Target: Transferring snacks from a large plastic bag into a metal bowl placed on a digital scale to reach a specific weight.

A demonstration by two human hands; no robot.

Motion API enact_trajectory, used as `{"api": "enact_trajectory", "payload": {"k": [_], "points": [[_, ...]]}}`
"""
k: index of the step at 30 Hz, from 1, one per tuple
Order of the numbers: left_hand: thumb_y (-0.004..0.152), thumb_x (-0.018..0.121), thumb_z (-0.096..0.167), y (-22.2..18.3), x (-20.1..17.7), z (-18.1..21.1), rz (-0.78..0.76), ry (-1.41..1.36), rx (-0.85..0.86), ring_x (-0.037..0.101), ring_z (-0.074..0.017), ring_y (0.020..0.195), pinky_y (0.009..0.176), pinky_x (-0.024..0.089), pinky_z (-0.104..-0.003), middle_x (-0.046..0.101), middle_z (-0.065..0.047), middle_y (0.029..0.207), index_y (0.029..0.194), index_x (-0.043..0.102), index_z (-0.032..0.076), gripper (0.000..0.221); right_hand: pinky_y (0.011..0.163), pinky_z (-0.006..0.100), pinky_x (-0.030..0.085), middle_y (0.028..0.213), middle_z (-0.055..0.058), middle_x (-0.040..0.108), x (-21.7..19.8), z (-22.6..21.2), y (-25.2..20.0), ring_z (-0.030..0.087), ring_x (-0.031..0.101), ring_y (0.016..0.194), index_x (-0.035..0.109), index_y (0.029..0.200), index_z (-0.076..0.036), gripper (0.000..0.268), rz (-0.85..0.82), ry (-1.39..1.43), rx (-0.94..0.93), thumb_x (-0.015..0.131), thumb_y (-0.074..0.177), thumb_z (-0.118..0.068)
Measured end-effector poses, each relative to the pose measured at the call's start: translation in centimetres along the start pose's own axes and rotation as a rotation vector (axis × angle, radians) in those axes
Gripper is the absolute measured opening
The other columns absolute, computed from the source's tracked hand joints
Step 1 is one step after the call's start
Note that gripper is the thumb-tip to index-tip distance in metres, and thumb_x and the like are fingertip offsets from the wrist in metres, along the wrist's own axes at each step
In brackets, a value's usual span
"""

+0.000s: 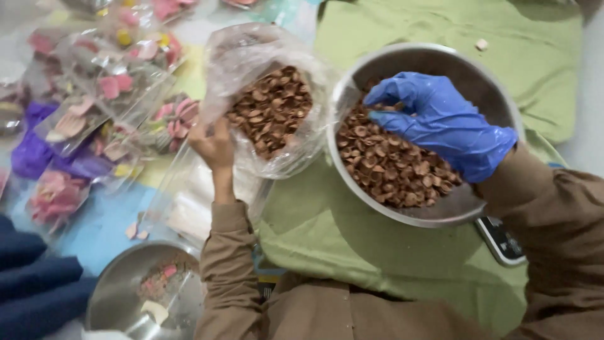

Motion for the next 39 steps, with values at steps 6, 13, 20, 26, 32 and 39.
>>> {"api": "enact_trajectory", "payload": {"k": [6,13,20,26,32,39], "points": [[0.076,0.075,0.013,-1.1,0.5,-1.5,0.018,0.04,-0.022,0.067,-0.0347,0.069,0.069,0.05,-0.04,0.065,-0.019,0.067,0.069,0.071,0.003,0.012,0.084,0.054,0.055,0.102,0.019,0.068,11.0,-0.1,6.9,0.045,0.068,0.099,0.071,0.108,-0.007,0.017,-0.255,-0.104,-0.309,0.07,0.091,-0.013],[0.072,0.074,0.013,-0.5,0.2,0.1,0.013,0.077,-0.051,0.065,-0.0325,0.064,0.064,0.049,-0.036,0.06,-0.015,0.064,0.064,0.064,0.005,0.016,0.093,0.055,0.056,0.11,0.019,0.069,21.5,3.0,14.5,0.044,0.067,0.108,0.069,0.112,-0.009,0.023,-0.312,-0.176,-0.41,0.07,0.091,-0.019],[0.072,0.075,0.018,-0.5,0.1,-0.2,0.002,0.096,-0.057,0.065,-0.033,0.064,0.063,0.049,-0.034,0.057,-0.013,0.064,0.064,0.061,0.007,0.019,0.095,0.051,0.056,0.111,0.011,0.071,21.2,6.4,13.8,0.036,0.068,0.11,0.068,0.111,-0.015,0.024,-0.504,-0.431,-0.31,0.063,0.094,-0.03],[0.073,0.073,0.017,-0.7,0.4,-0.3,-0.003,0.078,-0.09,0.064,-0.028,0.062,0.064,0.049,-0.03,0.056,-0.01,0.064,0.063,0.062,0.008,0.017,0.098,0.046,0.057,0.111,0.005,0.075,17.9,5.6,15.6,0.029,0.071,0.108,0.075,0.109,-0.024,0.022,-0.432,-0.401,-0.006,0.061,0.096,-0.032],[0.076,0.074,0.018,-0.4,0.0,0.6,-0.01,0.089,-0.104,0.067,-0.0302,0.069,0.065,0.05,-0.034,0.06,-0.013,0.068,0.068,0.065,0.008,0.016,0.097,0.047,0.058,0.11,0.009,0.076,23.0,2.9,16.4,0.033,0.071,0.11,0.073,0.112,-0.017,0.029,-0.441,-0.124,-0.043,0.066,0.089,-0.032],[0.075,0.075,0.019,-0.1,-0.3,2.5,-0.016,0.078,-0.112,0.068,-0.027,0.07,0.067,0.05,-0.031,0.06,-0.012,0.067,0.068,0.064,0.009,0.016,0.099,0.046,0.056,0.108,0.01,0.076,21.2,6.3,15.7,0.034,0.07,0.11,0.076,0.107,-0.015,0.025,-0.499,-0.254,-0.091,0.065,0.087,-0.027]]}}
Point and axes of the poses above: each hand's wrist, its own y-axis towards the middle knuckle, its own x-axis out of the palm, z = x × y, the point moved 3 cm from there along y, towards the middle knuckle
